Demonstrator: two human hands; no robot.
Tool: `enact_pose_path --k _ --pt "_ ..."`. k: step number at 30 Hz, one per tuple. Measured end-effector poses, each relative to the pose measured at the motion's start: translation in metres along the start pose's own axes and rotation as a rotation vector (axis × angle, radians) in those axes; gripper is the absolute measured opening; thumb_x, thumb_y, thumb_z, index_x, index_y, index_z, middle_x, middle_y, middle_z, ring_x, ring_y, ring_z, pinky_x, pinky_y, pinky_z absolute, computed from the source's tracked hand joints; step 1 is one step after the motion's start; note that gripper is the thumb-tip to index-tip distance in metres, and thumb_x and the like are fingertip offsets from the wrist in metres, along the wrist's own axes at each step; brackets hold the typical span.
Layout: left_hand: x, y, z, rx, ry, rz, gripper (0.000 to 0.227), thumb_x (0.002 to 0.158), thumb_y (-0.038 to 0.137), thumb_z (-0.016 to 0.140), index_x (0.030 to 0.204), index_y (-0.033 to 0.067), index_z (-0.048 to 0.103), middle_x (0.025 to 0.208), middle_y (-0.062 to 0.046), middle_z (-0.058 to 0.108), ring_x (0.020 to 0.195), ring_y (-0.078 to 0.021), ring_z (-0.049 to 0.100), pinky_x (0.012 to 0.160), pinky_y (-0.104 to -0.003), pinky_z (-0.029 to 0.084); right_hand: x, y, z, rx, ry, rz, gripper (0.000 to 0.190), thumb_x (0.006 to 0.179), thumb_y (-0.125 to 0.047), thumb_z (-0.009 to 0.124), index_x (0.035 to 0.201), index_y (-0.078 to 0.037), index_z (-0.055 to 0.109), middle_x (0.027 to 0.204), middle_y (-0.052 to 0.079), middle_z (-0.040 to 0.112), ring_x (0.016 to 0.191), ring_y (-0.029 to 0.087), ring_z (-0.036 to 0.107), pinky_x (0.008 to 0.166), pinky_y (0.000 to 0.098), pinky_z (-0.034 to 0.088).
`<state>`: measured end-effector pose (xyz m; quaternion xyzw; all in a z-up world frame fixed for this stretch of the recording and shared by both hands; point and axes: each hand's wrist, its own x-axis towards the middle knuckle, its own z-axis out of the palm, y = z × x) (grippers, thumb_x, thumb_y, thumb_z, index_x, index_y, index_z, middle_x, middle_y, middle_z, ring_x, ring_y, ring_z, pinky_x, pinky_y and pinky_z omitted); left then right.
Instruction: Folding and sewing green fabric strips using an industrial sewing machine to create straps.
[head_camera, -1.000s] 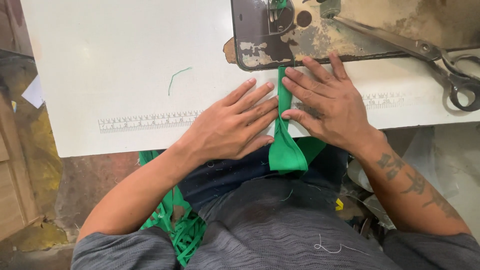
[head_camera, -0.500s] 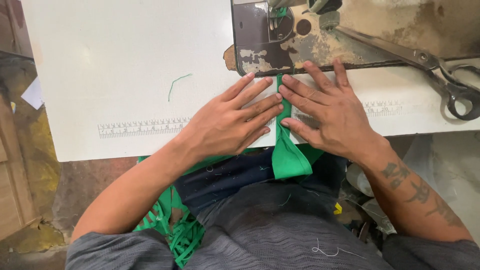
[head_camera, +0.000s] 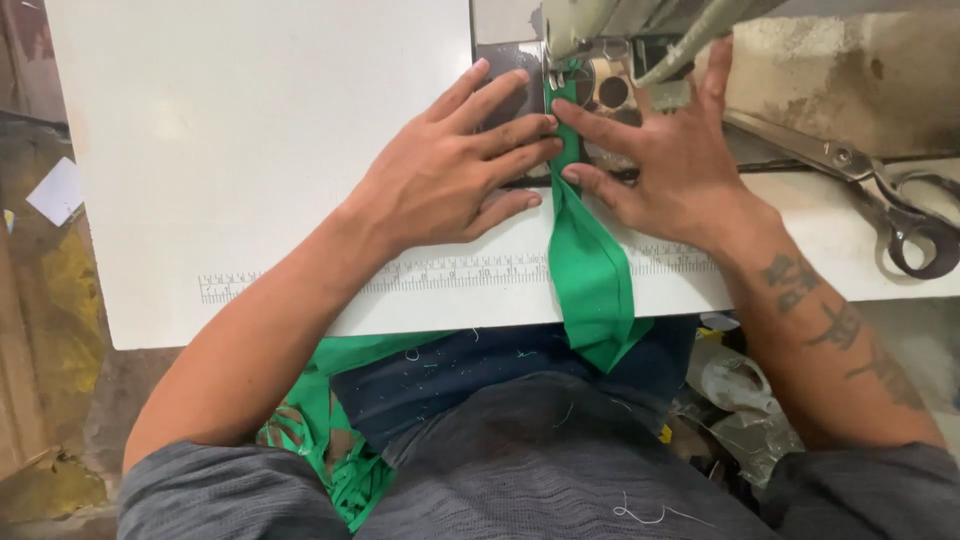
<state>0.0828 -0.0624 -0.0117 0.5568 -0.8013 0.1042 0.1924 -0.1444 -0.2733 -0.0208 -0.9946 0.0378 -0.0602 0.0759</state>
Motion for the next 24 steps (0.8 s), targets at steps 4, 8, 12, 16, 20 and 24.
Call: enact_pose_path --k 4,8,12,16,20,24 --pt "0.001 -0.001 0.002 -0.096 -0.016 -0.039 0.053 0.122 0.045 0.058 0.152 0.0036 0.072 0.156 -0.015 0.069 0.156 -0.0442 0.042 0.133 -0.06 0.027 -0.003 0.001 0.006 -0.009 -0.027 0.049 0.063 0.122 -0.062 0.056 0.182 -0.044 0.047 0.139 0.037 0.077 0.157 0.058 0.059 0.13 0.0714 -0.017" --pt "0.003 0.002 0.003 -0.109 -0.016 -0.044 0.055 0.121 0.046 0.058 0.153 0.0026 0.071 0.156 -0.017 0.069 0.155 -0.045 0.045 0.133 -0.06 0.027 0.0 -0.002 -0.001 0.036 -0.106 0.117 0.065 0.119 -0.061 0.057 0.18 -0.044 0.046 0.103 0.023 0.083 0.15 0.051 0.069 0.13 0.072 -0.015" --pt "0.002 0.002 0.004 -0.084 -0.024 -0.042 0.056 0.121 0.047 0.058 0.154 0.0034 0.071 0.156 -0.017 0.069 0.154 -0.0447 0.048 0.133 -0.06 0.029 0.002 -0.002 -0.003 0.108 -0.116 0.113 0.064 0.118 -0.057 0.058 0.179 -0.042 0.045 0.123 0.021 0.082 0.147 0.056 0.066 0.128 0.0723 -0.019" --pt "0.002 0.004 0.005 -0.056 -0.001 -0.042 0.055 0.121 0.048 0.061 0.152 0.0044 0.071 0.154 -0.016 0.068 0.151 -0.0437 0.051 0.132 -0.059 0.032 0.0 0.001 0.002 0.102 -0.034 0.051 0.061 0.122 -0.057 0.054 0.179 -0.039 0.044 0.153 0.021 0.075 0.151 0.054 0.062 0.127 0.0748 -0.015" --pt "0.002 0.003 0.005 -0.043 0.019 -0.011 0.059 0.12 0.052 0.06 0.151 0.003 0.073 0.15 -0.017 0.07 0.147 -0.0444 0.056 0.131 -0.059 0.034 -0.001 0.005 0.005 0.085 0.102 -0.077 0.057 0.125 -0.045 0.065 0.177 -0.04 0.042 0.168 0.028 0.069 0.163 0.054 0.055 0.125 0.0762 -0.01" --pt "0.006 0.013 0.004 -0.036 0.008 -0.024 0.061 0.12 0.052 0.058 0.152 0.0018 0.071 0.152 -0.017 0.068 0.15 -0.0438 0.051 0.131 -0.059 0.033 -0.002 0.004 0.003 0.075 0.142 -0.083 0.056 0.126 -0.046 0.067 0.175 -0.049 0.04 0.173 0.042 0.06 0.134 0.052 0.078 0.129 0.0703 -0.011"
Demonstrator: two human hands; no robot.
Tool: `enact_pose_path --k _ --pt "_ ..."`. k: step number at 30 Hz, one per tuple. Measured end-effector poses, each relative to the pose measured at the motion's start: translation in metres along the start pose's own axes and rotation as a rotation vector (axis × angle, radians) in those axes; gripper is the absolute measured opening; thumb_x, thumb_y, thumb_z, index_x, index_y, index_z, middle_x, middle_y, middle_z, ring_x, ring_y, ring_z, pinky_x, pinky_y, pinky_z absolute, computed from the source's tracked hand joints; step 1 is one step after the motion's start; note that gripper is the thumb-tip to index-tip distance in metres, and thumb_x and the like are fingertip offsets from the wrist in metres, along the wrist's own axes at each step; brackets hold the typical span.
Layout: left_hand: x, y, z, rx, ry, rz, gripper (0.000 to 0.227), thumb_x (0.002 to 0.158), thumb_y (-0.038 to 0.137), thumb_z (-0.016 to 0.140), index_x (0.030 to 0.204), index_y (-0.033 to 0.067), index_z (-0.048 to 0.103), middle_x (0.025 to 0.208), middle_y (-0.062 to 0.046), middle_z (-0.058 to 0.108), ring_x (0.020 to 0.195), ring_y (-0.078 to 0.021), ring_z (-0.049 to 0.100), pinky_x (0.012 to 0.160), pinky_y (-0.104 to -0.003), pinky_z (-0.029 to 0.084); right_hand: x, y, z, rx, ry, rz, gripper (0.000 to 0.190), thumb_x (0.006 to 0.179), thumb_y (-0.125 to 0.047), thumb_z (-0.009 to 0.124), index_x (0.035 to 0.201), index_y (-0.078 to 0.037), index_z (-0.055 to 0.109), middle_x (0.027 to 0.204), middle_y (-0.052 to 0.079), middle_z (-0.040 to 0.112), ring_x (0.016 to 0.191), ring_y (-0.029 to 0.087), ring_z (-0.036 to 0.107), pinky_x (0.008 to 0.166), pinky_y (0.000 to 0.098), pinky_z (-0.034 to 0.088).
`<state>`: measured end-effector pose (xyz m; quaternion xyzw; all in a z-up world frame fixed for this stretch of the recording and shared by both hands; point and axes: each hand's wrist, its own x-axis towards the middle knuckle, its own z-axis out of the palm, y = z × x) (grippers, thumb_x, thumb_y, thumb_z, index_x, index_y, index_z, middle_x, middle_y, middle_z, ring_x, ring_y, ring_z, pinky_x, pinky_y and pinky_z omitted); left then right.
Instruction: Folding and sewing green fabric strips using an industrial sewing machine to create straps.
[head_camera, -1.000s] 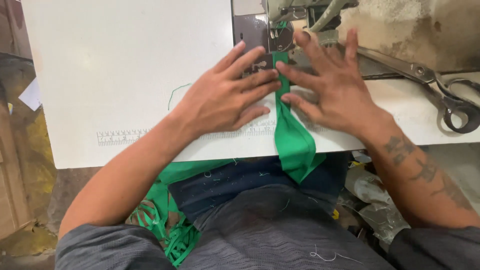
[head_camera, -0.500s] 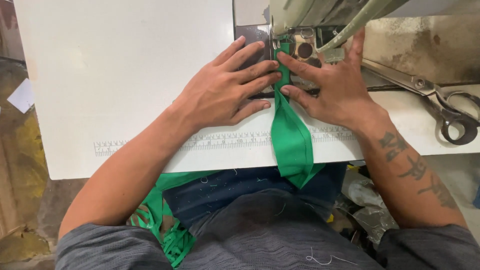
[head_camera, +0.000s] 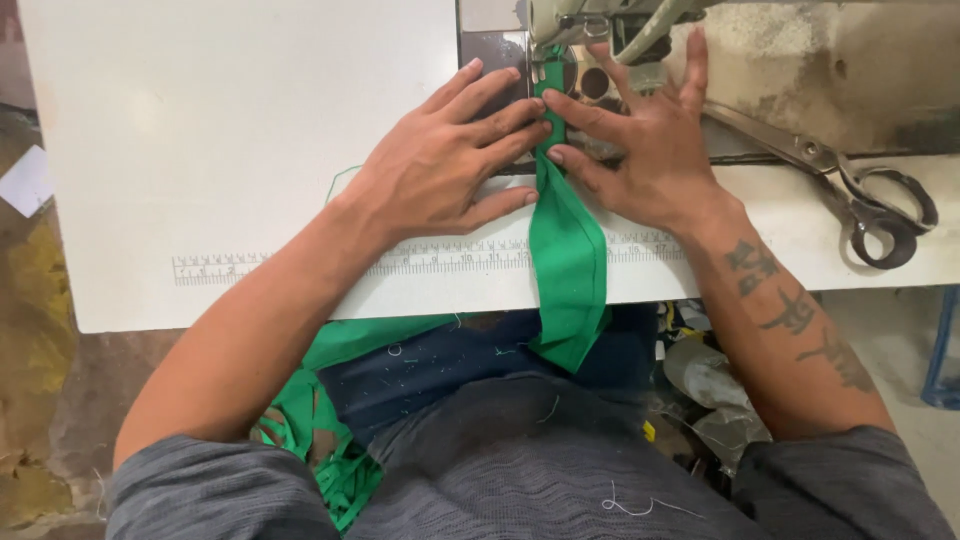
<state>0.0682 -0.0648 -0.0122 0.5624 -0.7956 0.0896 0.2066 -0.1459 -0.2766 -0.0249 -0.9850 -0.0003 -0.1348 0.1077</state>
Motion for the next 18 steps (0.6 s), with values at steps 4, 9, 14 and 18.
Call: enact_pose_path --k 4,9,14,18 --pt "0.007 0.036 -0.009 0.015 -0.125 -0.268 0.076 0.116 0.062 0.041 0.16 0.003 0.061 0.166 -0.019 0.053 0.161 -0.0465 0.027 0.133 -0.062 0.02 0.001 -0.021 -0.013 0.06 0.122 0.055 0.042 0.122 -0.039 0.065 0.163 -0.032 0.056 0.162 0.025 0.066 0.146 0.05 0.067 0.127 0.0734 -0.003" --pt "-0.009 0.139 -0.009 -0.017 0.277 -0.675 0.04 0.112 0.029 0.067 0.134 -0.0043 0.067 0.11 -0.02 0.067 0.098 -0.0388 0.058 0.092 -0.048 0.051 -0.051 -0.104 -0.027 0.106 0.171 0.473 0.044 0.108 -0.052 0.07 0.114 -0.009 0.078 0.117 0.014 0.069 0.111 0.039 0.063 0.095 0.0554 0.038" --pt "-0.023 0.187 0.014 -0.113 0.292 -0.893 0.034 0.103 0.05 0.071 0.106 0.0175 0.077 0.081 0.0 0.064 0.076 -0.0235 0.067 0.069 -0.036 0.056 -0.098 -0.169 -0.019 0.507 0.3 0.757 0.024 0.097 -0.028 0.089 0.109 -0.014 0.074 0.081 0.004 0.083 0.079 0.022 0.082 0.067 0.0323 0.058" --pt "-0.03 0.194 0.001 -0.383 0.359 -1.044 0.034 0.102 0.035 0.078 0.123 0.0074 0.079 0.092 -0.006 0.083 0.079 -0.0208 0.077 0.068 -0.032 0.064 -0.111 -0.188 -0.024 0.647 0.341 0.803 0.025 0.092 -0.02 0.091 0.106 -0.008 0.074 0.071 0.005 0.083 0.061 0.013 0.079 0.06 0.0269 0.06"
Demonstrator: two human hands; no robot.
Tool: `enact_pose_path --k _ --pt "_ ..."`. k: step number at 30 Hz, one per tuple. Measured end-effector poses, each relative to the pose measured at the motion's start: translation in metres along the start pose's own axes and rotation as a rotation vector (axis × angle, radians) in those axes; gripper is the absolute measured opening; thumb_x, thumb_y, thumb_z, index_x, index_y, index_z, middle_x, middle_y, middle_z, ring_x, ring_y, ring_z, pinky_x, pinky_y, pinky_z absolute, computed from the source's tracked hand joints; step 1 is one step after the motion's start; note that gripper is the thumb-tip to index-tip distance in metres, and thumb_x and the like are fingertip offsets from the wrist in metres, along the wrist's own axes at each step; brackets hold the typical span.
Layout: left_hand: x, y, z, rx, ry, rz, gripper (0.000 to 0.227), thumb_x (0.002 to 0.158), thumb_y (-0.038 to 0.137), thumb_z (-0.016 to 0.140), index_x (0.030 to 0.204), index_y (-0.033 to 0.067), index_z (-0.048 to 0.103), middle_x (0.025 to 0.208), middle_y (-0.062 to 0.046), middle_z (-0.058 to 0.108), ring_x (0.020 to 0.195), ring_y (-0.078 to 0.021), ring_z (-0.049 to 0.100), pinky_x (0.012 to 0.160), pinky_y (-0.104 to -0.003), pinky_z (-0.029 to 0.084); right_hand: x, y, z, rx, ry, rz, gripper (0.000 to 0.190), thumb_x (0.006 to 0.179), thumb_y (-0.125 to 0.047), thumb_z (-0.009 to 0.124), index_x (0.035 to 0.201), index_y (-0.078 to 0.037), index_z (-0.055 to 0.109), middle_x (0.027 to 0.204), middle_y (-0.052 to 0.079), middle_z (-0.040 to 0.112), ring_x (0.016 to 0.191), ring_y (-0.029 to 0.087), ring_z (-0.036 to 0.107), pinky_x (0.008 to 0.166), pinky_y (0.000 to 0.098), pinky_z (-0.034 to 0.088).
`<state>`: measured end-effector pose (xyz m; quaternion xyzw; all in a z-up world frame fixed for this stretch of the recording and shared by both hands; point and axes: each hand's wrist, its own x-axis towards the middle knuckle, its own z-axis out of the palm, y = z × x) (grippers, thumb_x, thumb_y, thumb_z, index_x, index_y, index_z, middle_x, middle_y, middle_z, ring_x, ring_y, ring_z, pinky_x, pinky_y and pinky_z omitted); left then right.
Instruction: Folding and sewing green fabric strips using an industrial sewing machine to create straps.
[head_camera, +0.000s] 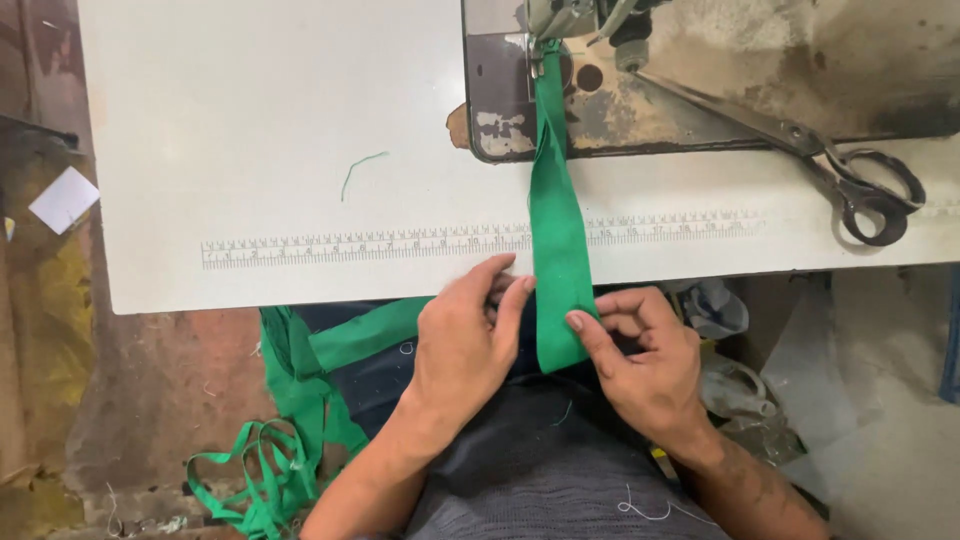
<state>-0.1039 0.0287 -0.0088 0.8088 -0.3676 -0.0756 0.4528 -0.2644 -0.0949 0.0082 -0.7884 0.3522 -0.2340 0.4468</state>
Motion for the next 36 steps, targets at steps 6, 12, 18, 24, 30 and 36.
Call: enact_pose_path --k 6,12,18,24,30,36 --pt "-0.028 0.003 0.011 -0.458 -0.169 -0.366 0.021 0.097 0.02 0.082 0.107 0.0022 0.085 0.078 -0.015 0.084 0.061 -0.0224 0.082 0.051 -0.032 0.063 -0.014 0.014 0.006 0.151 0.019 0.041 0.024 0.092 -0.012 0.09 0.101 0.002 0.073 0.065 0.009 0.082 0.052 0.012 0.076 0.052 0.0259 0.062" --pt "-0.037 0.008 0.029 -0.303 0.229 -0.022 0.026 0.085 0.008 0.095 0.11 0.0078 0.087 0.078 -0.007 0.083 0.069 -0.02 0.081 0.062 -0.029 0.066 -0.016 0.015 0.01 0.064 0.069 -0.038 0.025 0.092 -0.012 0.091 0.099 0.005 0.074 0.073 0.011 0.083 0.057 0.015 0.079 0.053 0.0263 0.06" --pt "-0.042 0.006 0.034 -0.283 0.159 0.108 0.021 0.091 -0.001 0.085 0.111 0.0052 0.088 0.075 -0.006 0.074 0.066 -0.0194 0.075 0.058 -0.03 0.062 -0.024 0.017 0.016 -0.043 0.127 -0.065 0.019 0.096 -0.009 0.087 0.099 0.007 0.077 0.074 0.013 0.083 0.063 0.019 0.08 0.056 0.0298 0.064" --pt "-0.046 -0.005 0.045 -0.255 0.094 0.14 0.022 0.095 -0.004 0.08 0.115 0.0008 0.086 0.071 -0.006 0.059 0.063 -0.0221 0.07 0.053 -0.03 0.057 -0.025 0.043 0.028 -0.201 0.21 -0.381 0.017 0.092 -0.014 0.091 0.093 -0.005 0.077 0.067 0.001 0.081 0.059 0.018 0.079 0.07 0.0267 0.063" --pt "-0.053 -0.013 0.045 -0.188 -0.021 0.189 0.027 0.104 0.001 0.077 0.131 0.0014 0.075 0.084 -0.005 0.051 0.068 -0.0162 0.052 0.06 -0.03 0.054 -0.003 -0.009 -0.019 -0.681 -0.479 -0.134 0.038 0.1 -0.047 0.065 0.129 -0.022 0.068 0.102 -0.002 0.084 0.099 0.028 0.079 0.072 0.0504 0.06" --pt "-0.053 -0.011 0.045 -0.15 0.016 0.289 0.027 0.105 -0.004 0.078 0.131 -0.0017 0.072 0.083 -0.006 0.046 0.066 -0.0186 0.044 0.06 -0.034 0.048 0.101 0.021 -0.013 -0.633 -0.093 -0.781 0.05 0.111 -0.038 0.077 0.148 -0.005 0.074 0.149 0.016 0.075 0.14 0.036 0.069 0.119 0.049 0.056"
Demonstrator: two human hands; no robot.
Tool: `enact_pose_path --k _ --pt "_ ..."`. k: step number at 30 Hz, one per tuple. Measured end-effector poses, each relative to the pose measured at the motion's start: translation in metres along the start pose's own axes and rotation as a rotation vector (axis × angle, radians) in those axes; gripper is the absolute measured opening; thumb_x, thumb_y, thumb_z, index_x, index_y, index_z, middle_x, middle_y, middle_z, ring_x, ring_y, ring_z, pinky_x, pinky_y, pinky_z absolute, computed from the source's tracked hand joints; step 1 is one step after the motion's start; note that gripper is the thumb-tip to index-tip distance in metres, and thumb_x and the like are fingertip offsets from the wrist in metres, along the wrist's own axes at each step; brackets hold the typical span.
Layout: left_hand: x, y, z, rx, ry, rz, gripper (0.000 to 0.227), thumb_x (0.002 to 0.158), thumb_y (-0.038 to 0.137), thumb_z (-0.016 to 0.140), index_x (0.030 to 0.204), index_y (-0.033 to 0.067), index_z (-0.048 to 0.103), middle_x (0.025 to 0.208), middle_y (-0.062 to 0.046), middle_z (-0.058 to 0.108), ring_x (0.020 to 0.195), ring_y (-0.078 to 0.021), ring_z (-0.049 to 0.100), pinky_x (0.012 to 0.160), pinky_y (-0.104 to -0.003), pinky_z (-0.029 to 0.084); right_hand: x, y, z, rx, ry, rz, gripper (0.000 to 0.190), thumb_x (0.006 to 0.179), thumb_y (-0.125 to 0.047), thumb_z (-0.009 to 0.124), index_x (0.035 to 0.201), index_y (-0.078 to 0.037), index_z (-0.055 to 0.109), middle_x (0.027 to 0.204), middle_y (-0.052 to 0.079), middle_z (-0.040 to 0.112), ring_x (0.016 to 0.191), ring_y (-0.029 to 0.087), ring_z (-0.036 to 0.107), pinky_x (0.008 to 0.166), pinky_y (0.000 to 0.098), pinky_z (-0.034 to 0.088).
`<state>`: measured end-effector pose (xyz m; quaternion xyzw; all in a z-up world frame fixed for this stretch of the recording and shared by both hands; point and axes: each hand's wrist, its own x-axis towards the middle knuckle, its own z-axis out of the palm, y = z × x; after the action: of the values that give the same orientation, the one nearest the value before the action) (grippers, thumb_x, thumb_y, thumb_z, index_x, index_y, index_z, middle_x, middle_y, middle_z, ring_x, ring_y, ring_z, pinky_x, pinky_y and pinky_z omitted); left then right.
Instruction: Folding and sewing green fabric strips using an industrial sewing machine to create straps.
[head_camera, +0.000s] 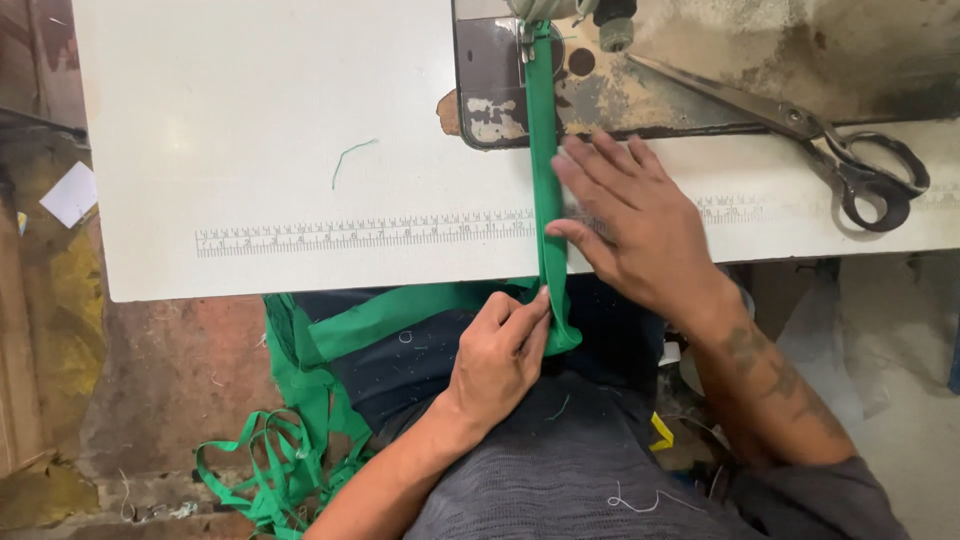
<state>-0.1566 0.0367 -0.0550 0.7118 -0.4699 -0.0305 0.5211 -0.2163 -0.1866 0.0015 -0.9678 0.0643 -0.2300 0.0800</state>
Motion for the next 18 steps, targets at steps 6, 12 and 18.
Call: enact_pose_path --k 6,12,18 --pt "0.005 0.002 -0.001 0.03 -0.01 0.014 0.021 0.105 -0.006 0.075 0.126 -0.0033 0.072 0.081 -0.006 0.043 0.066 -0.0191 0.043 0.059 -0.034 0.045 0.003 0.022 0.024 0.103 -0.202 -0.159 0.072 0.118 -0.048 0.064 0.175 -0.014 0.036 0.181 0.006 0.035 0.17 0.035 0.026 0.14 0.068 0.011" --pt "0.007 -0.001 -0.004 0.039 -0.045 0.054 0.014 0.105 -0.01 0.068 0.117 -0.0037 0.071 0.08 -0.005 0.037 0.066 -0.0202 0.038 0.057 -0.035 0.04 0.001 0.017 0.023 0.089 -0.148 -0.211 0.069 0.118 -0.049 0.071 0.172 -0.016 0.044 0.179 0.003 0.039 0.169 0.036 0.025 0.137 0.0753 0.011" --pt "0.008 -0.006 -0.008 0.019 -0.131 0.014 0.02 0.106 -0.007 0.067 0.124 -0.0002 0.072 0.081 -0.006 0.038 0.066 -0.0207 0.04 0.058 -0.036 0.044 -0.005 0.013 0.024 0.102 -0.16 -0.197 0.062 0.12 -0.045 0.066 0.171 -0.017 0.045 0.178 0.001 0.041 0.169 0.036 0.024 0.134 0.0792 0.009"
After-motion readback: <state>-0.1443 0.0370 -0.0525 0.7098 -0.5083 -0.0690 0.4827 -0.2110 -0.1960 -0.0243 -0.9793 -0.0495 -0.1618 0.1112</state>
